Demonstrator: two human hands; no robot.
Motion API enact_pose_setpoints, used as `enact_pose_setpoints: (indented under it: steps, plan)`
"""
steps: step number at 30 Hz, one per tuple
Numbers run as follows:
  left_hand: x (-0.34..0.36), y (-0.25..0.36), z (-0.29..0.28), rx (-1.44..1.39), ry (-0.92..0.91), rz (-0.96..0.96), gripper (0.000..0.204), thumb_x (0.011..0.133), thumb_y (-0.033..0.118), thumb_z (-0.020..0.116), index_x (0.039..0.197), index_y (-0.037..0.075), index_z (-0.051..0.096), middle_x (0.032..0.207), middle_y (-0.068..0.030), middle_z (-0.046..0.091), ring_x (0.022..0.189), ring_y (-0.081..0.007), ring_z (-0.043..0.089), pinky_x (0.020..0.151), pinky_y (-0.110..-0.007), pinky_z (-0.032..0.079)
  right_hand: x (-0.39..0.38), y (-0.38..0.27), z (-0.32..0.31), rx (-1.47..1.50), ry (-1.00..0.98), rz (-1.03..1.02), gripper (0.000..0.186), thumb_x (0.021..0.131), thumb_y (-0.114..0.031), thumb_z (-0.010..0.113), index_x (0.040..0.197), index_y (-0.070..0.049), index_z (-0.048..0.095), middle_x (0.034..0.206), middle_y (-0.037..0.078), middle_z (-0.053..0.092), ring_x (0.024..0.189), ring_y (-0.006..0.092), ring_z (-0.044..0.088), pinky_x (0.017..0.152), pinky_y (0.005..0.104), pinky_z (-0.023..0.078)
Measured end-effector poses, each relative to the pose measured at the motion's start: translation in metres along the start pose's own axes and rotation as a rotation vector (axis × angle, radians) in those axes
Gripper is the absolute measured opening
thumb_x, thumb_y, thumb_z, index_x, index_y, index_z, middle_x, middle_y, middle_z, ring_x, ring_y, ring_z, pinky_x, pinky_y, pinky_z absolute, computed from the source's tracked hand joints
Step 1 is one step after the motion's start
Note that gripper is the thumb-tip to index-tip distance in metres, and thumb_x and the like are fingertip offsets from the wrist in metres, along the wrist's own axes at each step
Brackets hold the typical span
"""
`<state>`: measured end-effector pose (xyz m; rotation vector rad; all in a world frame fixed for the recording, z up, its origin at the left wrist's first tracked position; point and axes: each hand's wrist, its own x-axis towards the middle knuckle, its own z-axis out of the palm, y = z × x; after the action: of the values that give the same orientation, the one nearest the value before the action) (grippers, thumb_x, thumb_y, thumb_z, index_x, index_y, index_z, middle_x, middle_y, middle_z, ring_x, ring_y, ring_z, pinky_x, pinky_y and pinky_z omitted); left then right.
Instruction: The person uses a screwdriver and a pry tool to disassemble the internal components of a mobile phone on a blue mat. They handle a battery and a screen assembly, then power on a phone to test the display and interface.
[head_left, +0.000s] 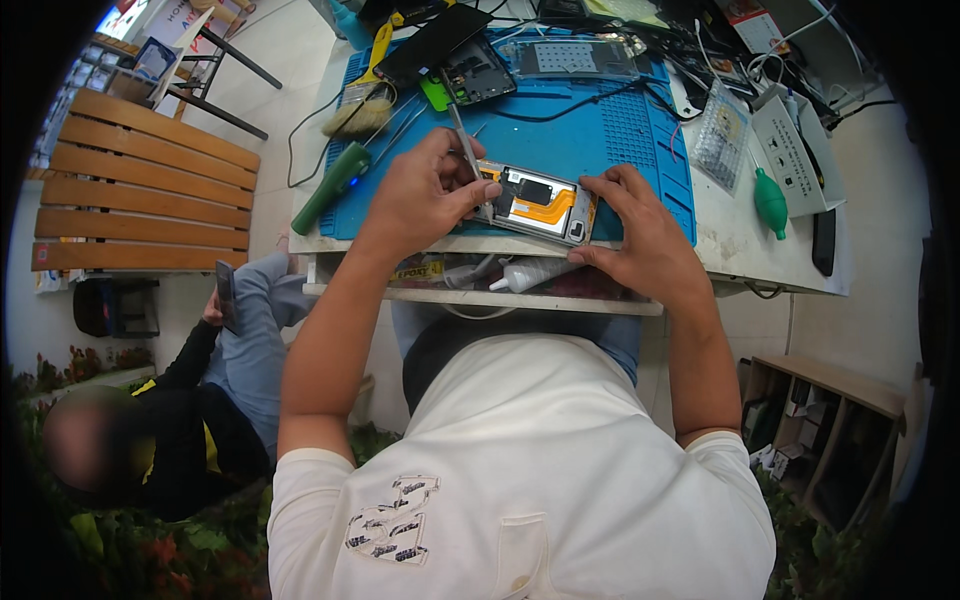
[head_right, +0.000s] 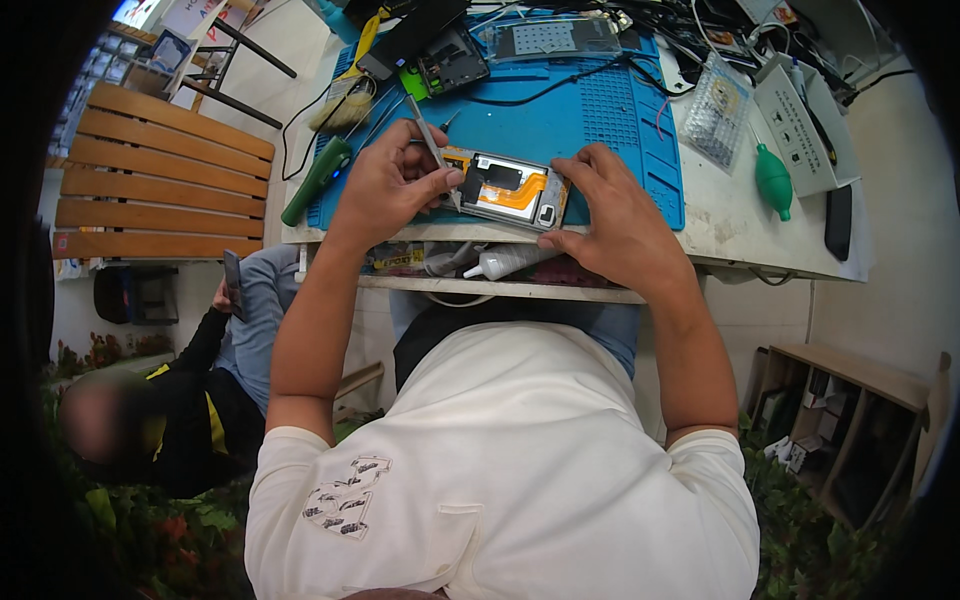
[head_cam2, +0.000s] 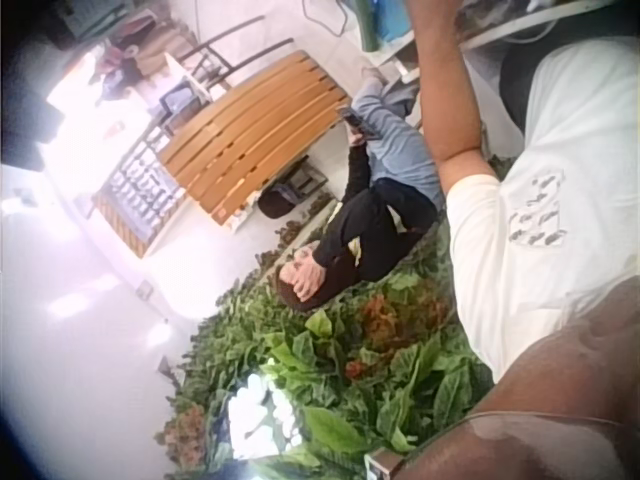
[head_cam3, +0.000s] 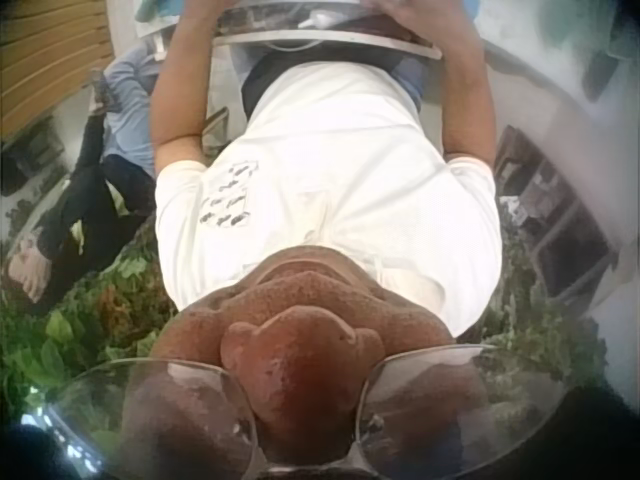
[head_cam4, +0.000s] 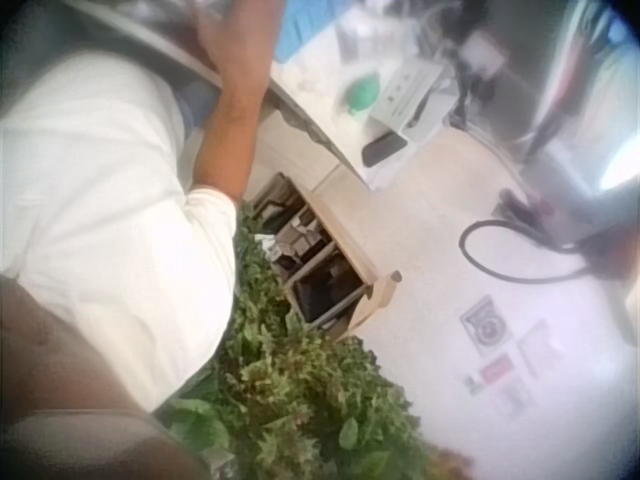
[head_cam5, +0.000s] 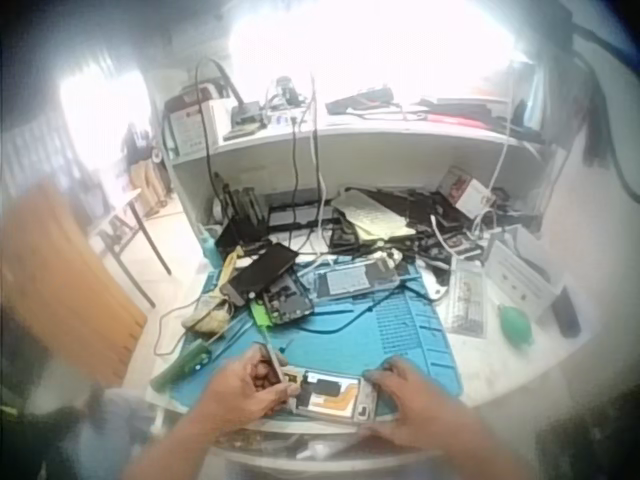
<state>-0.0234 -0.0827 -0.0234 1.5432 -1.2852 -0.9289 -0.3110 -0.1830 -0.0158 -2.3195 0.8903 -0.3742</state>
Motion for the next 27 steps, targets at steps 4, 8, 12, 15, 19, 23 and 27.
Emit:
enact_pose_setpoints:
  steps: [4,8,12,15,19,23,27]
  plan:
    - [0.001,0.004,-0.001,0.003,-0.014,-0.034,0.043,0.1,0.012,0.088,0.132,0.002,0.061,0.083,-0.0027,0.075,0.069,-0.0053,0.066,0.062,-0.024,0.053,0.0,0.002,0.002,-0.011,0.007,0.002,0.087,0.073,-0.026,0.103,0.149,-0.002,0.067,0.145,0.019,0.062,0.131,0.0394,0.066,0.11,0.0475,0.058]
    - [0.005,0.004,-0.004,-0.026,-0.04,-0.049,0.043,0.101,0.013,0.087,0.133,0.002,0.061,0.083,-0.0033,0.075,0.069,-0.0063,0.066,0.063,-0.024,0.054,0.0,0.007,0.004,-0.018,0.008,0.005,0.09,0.072,-0.03,0.104,0.15,-0.007,0.068,0.149,0.018,0.06,0.133,0.0392,0.067,0.109,0.0487,0.059]
    - [0.007,0.006,-0.003,-0.008,-0.055,-0.084,0.044,0.101,0.013,0.088,0.133,0.002,0.061,0.082,-0.0038,0.075,0.069,-0.0072,0.067,0.063,-0.025,0.054,0.0,0.007,0.004,-0.013,0.004,0.008,0.09,0.072,-0.03,0.104,0.151,-0.006,0.068,0.149,0.019,0.06,0.133,0.0395,0.067,0.11,0.0485,0.059]
    - [0.008,0.008,-0.001,0.004,-0.055,-0.098,0.044,0.1,0.013,0.088,0.132,0.001,0.061,0.082,-0.0052,0.076,0.068,-0.0081,0.067,0.061,-0.025,0.054,-0.001,0.009,0.005,-0.01,0.014,-0.008,0.089,0.073,-0.029,0.104,0.151,-0.006,0.067,0.149,0.019,0.06,0.134,0.0398,0.066,0.11,0.0483,0.058]
    - [0.01,0.011,0.002,0.012,-0.066,-0.11,0.043,0.1,0.014,0.089,0.131,0.001,0.061,0.082,-0.0051,0.076,0.067,-0.0082,0.068,0.06,-0.026,0.053,-0.001,0.009,0.005,-0.006,0.01,-0.007,0.089,0.073,-0.028,0.104,0.151,-0.005,0.067,0.148,0.019,0.06,0.134,0.04,0.066,0.11,0.0485,0.058]
    - [0.01,0.01,0.002,-0.02,-0.066,-0.132,0.043,0.1,0.014,0.089,0.13,0.002,0.061,0.082,-0.0037,0.075,0.067,-0.0076,0.067,0.059,-0.025,0.053,-0.001,0.01,0.006,-0.003,0.02,-0.018,0.089,0.073,-0.029,0.103,0.151,-0.005,0.067,0.148,0.019,0.06,0.134,0.0403,0.066,0.11,0.0486,0.058]
    - [0.012,0.009,0.004,0.012,-0.083,-0.106,0.042,0.099,0.013,0.089,0.129,0.001,0.062,0.081,-0.0045,0.075,0.066,-0.0082,0.067,0.058,-0.026,0.051,-0.001,0.009,0.005,0.004,0.006,-0.016,0.089,0.074,-0.028,0.103,0.151,-0.005,0.067,0.148,0.02,0.06,0.134,0.0405,0.066,0.11,0.0485,0.058]
